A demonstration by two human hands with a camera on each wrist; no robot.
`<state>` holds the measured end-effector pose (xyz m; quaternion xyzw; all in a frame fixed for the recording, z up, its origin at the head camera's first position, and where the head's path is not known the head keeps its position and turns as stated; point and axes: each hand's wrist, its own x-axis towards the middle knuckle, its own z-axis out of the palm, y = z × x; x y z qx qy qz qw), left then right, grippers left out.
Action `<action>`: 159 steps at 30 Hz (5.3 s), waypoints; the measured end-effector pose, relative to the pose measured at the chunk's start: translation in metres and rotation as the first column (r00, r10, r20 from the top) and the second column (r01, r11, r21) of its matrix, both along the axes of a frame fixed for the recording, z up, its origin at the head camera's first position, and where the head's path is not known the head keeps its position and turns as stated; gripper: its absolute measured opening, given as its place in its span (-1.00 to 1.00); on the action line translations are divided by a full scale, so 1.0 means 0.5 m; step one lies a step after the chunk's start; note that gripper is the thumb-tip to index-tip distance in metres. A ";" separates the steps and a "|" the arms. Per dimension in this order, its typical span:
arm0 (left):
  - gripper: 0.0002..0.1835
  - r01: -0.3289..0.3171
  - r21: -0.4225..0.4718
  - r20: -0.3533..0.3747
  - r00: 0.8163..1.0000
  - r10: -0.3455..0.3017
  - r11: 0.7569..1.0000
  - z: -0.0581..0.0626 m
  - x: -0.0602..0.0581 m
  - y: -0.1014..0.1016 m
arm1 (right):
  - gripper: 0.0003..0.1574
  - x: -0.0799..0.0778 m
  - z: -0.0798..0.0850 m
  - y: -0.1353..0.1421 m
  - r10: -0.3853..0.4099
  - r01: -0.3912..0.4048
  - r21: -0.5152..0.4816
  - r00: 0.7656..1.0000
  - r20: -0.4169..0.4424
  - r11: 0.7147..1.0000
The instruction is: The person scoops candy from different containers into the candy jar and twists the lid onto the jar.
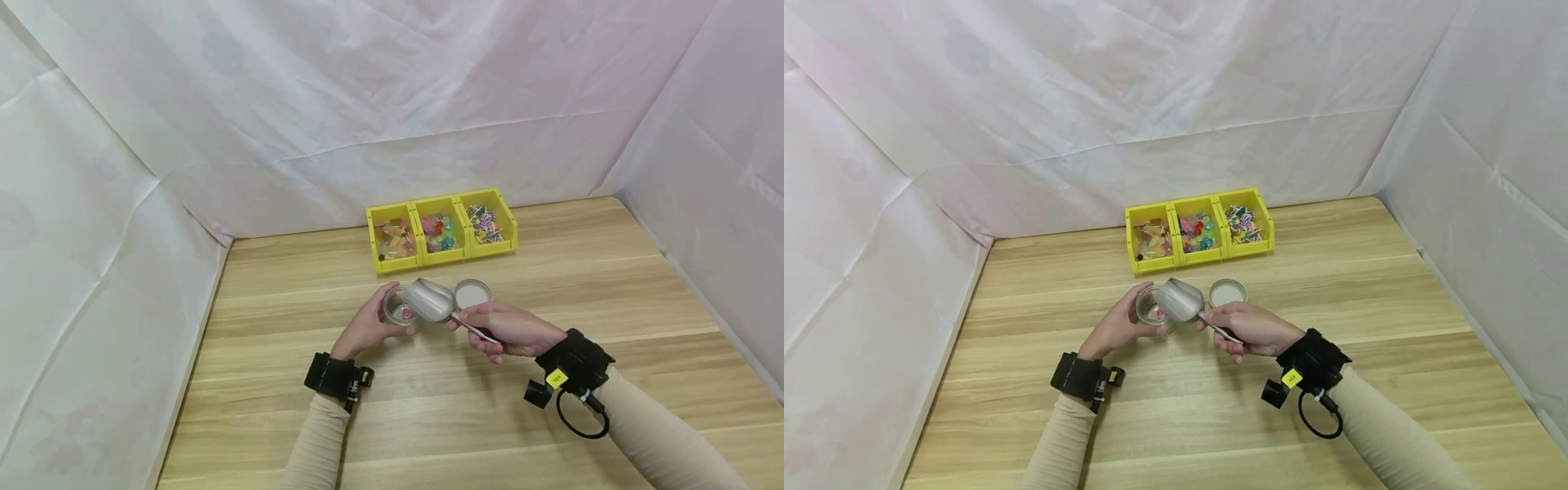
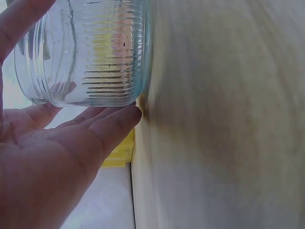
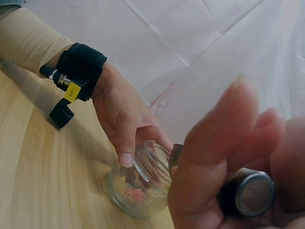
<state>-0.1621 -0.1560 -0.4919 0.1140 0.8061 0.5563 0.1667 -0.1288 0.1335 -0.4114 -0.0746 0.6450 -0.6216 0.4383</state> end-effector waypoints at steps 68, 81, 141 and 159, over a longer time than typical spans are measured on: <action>-0.41 -0.270 0.105 -0.041 0.961 0.275 0.957 0.014 -0.075 -0.057 | -0.49 -0.058 -0.022 0.040 -0.142 0.142 0.005 0.990 -0.022 0.990; -0.40 -0.316 0.123 0.005 0.948 0.318 0.941 0.011 -0.099 -0.049 | -0.49 -0.079 -0.013 0.040 -0.172 0.173 0.028 0.984 -0.035 0.984; -0.57 -0.394 0.035 0.028 0.919 0.393 0.919 -0.025 -0.161 -0.024 | -0.56 -0.132 -0.029 0.002 -0.291 0.291 0.034 0.957 0.013 0.956; -0.57 -0.406 0.027 0.047 0.913 0.405 0.913 -0.029 -0.165 -0.021 | -0.57 -0.163 -0.027 -0.010 -0.343 0.341 0.052 0.939 0.034 0.939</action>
